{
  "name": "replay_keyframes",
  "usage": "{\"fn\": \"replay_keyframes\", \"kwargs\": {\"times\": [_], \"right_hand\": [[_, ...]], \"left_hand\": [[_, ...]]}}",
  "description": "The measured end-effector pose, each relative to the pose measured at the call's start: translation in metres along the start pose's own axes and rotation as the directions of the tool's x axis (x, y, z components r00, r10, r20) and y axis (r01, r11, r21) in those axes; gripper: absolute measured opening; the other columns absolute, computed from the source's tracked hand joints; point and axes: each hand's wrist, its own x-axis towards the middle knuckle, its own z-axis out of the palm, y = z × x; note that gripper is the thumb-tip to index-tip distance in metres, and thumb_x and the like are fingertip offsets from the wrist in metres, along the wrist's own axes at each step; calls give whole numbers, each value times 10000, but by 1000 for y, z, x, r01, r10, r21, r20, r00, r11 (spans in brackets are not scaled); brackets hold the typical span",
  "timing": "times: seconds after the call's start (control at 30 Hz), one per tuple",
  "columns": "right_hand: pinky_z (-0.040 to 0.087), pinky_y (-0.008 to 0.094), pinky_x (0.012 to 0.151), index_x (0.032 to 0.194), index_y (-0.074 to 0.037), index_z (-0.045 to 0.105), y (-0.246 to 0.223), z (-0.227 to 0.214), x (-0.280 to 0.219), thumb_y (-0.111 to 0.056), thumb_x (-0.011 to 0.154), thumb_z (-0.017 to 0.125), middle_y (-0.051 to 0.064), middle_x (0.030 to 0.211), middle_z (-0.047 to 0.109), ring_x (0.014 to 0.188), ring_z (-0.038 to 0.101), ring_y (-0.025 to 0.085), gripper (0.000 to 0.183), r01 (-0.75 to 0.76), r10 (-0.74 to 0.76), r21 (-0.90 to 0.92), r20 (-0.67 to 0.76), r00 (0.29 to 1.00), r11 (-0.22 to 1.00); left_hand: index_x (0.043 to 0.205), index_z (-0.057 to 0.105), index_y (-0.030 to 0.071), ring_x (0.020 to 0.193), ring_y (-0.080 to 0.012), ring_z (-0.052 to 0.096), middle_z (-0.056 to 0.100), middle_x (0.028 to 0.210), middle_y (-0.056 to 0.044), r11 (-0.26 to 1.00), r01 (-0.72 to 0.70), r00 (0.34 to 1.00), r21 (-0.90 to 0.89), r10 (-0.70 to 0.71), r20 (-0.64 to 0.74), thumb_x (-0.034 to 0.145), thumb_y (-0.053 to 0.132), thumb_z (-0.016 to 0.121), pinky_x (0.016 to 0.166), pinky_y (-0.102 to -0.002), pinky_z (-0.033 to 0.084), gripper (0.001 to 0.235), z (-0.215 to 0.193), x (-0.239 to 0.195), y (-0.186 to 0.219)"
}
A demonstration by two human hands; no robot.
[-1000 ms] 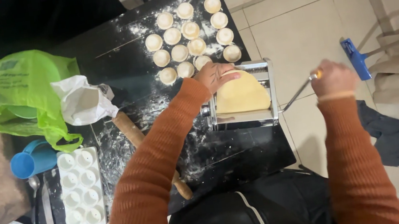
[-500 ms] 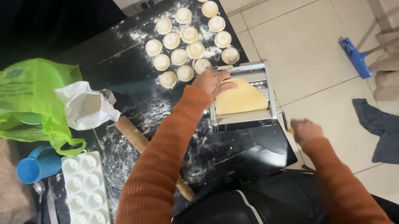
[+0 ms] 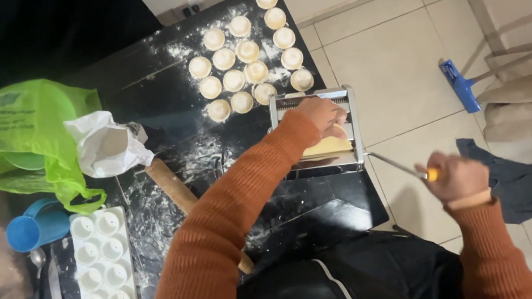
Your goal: Rolling out dough with a rolling pin and then using a manual pasta machine to flatten it into sheets.
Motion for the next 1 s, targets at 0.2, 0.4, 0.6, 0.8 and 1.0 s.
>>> {"fn": "replay_keyframes", "kwargs": {"times": [0.2,0.4,0.6,0.8,1.0], "right_hand": [[508,440,578,803,-164,647,2,28,77,-253,943,748,97,706,660,651,651,320,194,-24,6,-54,-315,949,998],[547,442,608,848,-126,632,12,89,158,-150,886,718,102,750,676,692,682,321,98,25,-32,-28,-273,961,999],[568,465,748,971,-119,654,-11,151,166,-84,900,645,114,967,739,985,688,328,80,-125,125,-19,54,991,992],[559,447,877,1007,-133,641,-9,201,80,-135,915,628,87,1063,732,1081,658,314,93,-125,103,50,308,946,991],[564,465,840,1022,-143,626,2,188,3,-166,895,622,103,1012,729,1033,667,314,129,-70,26,105,371,928,992]], "left_hand": [[902,661,85,835,-292,696,693,863,-69,992,-120,993,-40,120,10,830,389,792,745,-429,534,338,3,6,5],[936,613,67,796,-304,674,660,850,-87,987,-152,988,-53,151,-11,880,435,757,708,-426,518,400,10,3,1],[964,621,94,813,-322,667,667,854,-80,964,-251,967,-92,254,24,832,401,763,701,-442,518,363,32,23,-10],[923,613,95,926,-307,675,694,896,-64,961,-253,961,-114,263,89,850,418,746,749,-451,507,357,46,22,-13],[1004,625,87,903,-353,652,666,985,-119,998,10,993,-58,-3,115,762,530,807,748,-449,509,537,-9,-20,26]]}}
